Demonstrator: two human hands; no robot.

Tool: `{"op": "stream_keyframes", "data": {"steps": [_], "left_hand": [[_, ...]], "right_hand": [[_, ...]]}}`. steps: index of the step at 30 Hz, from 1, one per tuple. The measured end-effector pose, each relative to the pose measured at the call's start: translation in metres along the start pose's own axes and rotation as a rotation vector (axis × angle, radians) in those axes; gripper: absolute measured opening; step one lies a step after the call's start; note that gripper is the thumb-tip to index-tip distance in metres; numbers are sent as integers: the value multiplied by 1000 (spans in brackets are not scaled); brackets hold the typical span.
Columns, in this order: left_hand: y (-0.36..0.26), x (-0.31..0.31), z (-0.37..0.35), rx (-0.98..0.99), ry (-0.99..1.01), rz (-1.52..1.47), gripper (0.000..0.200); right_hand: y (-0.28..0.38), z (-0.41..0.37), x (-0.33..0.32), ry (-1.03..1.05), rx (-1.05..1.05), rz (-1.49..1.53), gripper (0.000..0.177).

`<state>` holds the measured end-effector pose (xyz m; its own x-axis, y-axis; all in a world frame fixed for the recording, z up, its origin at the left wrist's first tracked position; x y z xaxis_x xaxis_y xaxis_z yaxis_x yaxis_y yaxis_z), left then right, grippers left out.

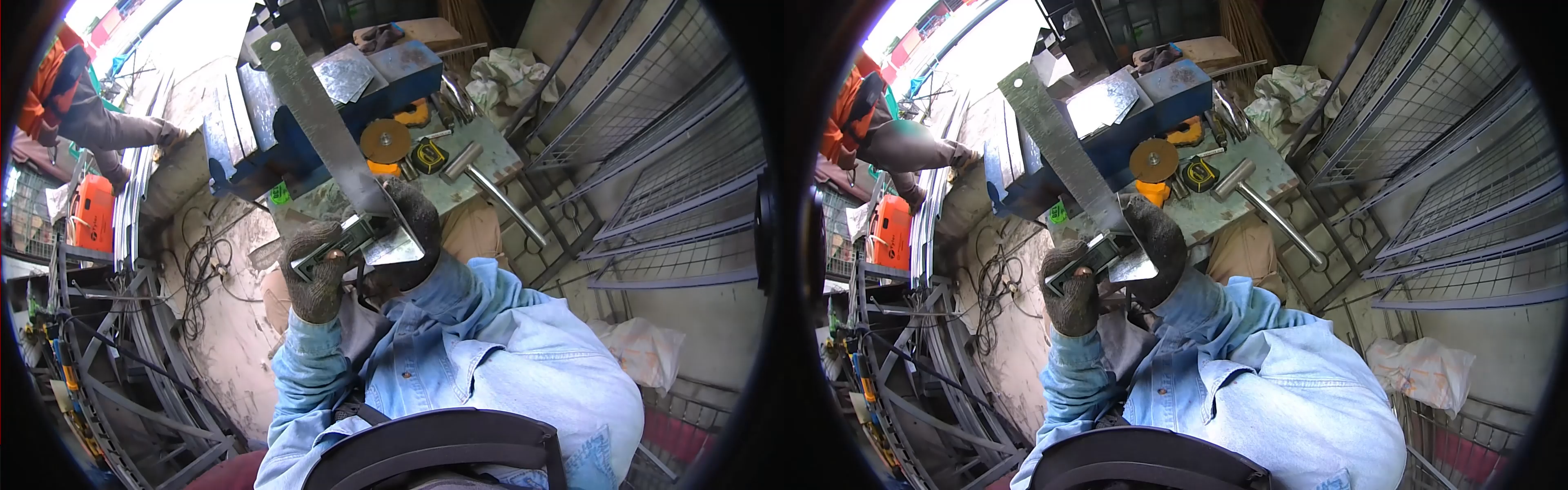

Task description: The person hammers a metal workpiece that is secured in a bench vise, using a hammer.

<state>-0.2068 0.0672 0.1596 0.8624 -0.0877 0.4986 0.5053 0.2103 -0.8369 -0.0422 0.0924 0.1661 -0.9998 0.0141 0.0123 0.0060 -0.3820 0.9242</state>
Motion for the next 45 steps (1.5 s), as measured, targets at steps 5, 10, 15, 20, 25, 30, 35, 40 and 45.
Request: {"op": "stream_keyframes", "data": {"steps": [5,10,15,20,25,30,35,40,45], "left_hand": [[4,-6,1,32,20,29,32],[1,-1,-2,-50,40,103,32],[9,0,3,-65,24,101,34],[20,-2,0,-64,-22,-7,35],[20,3,4,-46,10,-30,37],[21,17,7,-221,1,-132,34],[63,25,1,-307,220,122,31],[140,11,-53,-399,406,272,25],[125,49,-37,-157,535,420,28]], "right_hand": [[12,11,-2,68,-267,-411,41],[-18,1,7,97,49,66,57],[-26,1,5,12,-94,-275,63],[-13,6,-7,-76,-153,-264,65],[-4,9,-9,-91,-161,-158,40],[-3,9,-15,-42,-264,-482,43],[-49,-28,-34,235,409,-319,40],[-113,-141,-53,-32,1064,1342,66],[-100,-154,-80,-19,891,1424,87]]}}
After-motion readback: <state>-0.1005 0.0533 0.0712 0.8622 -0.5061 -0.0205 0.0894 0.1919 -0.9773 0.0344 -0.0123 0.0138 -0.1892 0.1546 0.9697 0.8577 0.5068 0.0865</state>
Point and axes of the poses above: each hand's wrist, its own z-axis towards the middle knuckle, its own x-axis out of the palm, y = z × x, the point moved 7 cm from there along z, towards the middle knuckle, and after that the axes turned 12 degrees about -z, right-handed, at the moved point
